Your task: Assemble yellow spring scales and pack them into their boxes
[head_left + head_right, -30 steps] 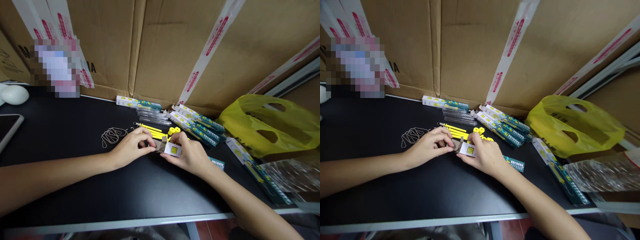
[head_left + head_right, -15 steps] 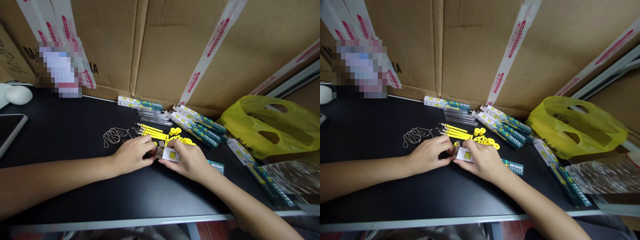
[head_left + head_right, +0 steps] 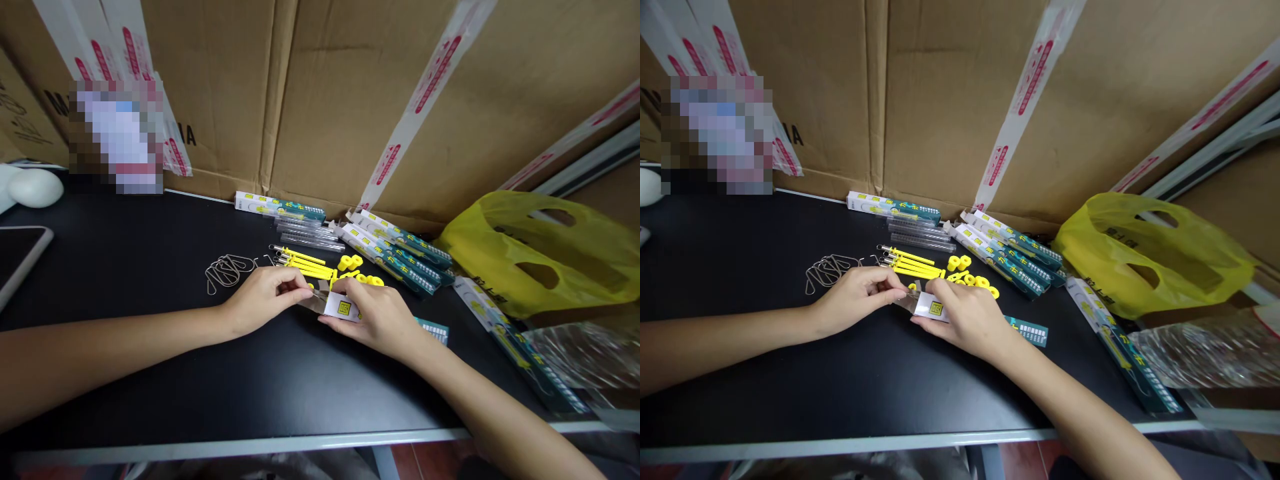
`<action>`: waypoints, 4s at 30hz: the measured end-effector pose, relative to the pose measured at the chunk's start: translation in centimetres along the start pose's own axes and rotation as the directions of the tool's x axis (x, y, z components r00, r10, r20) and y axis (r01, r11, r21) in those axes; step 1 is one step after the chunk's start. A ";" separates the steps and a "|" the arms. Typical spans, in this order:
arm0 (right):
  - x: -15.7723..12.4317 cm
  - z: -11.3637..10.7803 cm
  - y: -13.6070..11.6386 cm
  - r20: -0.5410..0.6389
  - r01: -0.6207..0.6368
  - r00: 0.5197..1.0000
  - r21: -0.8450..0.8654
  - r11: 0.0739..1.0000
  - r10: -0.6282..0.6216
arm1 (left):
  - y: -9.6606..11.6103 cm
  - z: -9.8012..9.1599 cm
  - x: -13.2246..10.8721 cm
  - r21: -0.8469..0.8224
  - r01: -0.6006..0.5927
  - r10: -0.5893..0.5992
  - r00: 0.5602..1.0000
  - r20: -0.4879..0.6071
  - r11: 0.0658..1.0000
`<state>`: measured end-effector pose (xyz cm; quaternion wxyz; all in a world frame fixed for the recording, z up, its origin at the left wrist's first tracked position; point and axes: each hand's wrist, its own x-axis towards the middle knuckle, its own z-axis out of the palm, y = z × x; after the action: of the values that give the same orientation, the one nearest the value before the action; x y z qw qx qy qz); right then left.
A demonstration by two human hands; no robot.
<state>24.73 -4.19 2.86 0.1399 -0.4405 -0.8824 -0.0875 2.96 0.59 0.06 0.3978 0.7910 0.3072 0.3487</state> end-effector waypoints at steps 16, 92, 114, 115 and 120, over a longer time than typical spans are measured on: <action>0.3 0.6 -1.8 -0.001 0.043 0.999 -0.086 0.995 -0.043 | 0.6 1.0 -0.4 0.071 0.005 -0.010 0.998 0.066 0.997; 0.0 2.7 -1.4 0.382 -0.405 0.909 0.903 0.146 0.166 | -2.5 -2.5 3.4 -0.322 -0.045 -0.103 0.898 -0.429 0.946; 0.1 2.6 -2.0 0.395 -0.433 0.884 0.893 0.122 0.249 | -1.5 -2.0 3.0 -0.641 0.143 -0.351 0.913 -0.209 0.754; 0.2 2.5 -2.0 0.402 -0.440 0.883 0.889 0.127 0.242 | -1.3 -2.0 3.0 -0.686 0.173 -0.376 0.913 -0.158 0.707; 0.4 2.3 -2.1 0.415 -0.446 0.885 0.886 0.127 0.212 | -0.5 -1.9 2.9 -0.760 0.191 -0.388 0.918 -0.087 0.621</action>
<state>22.43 -4.49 0.80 0.3148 -0.4441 -0.6274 0.5568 2.96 3.80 1.39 0.6935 0.4525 0.3100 0.4672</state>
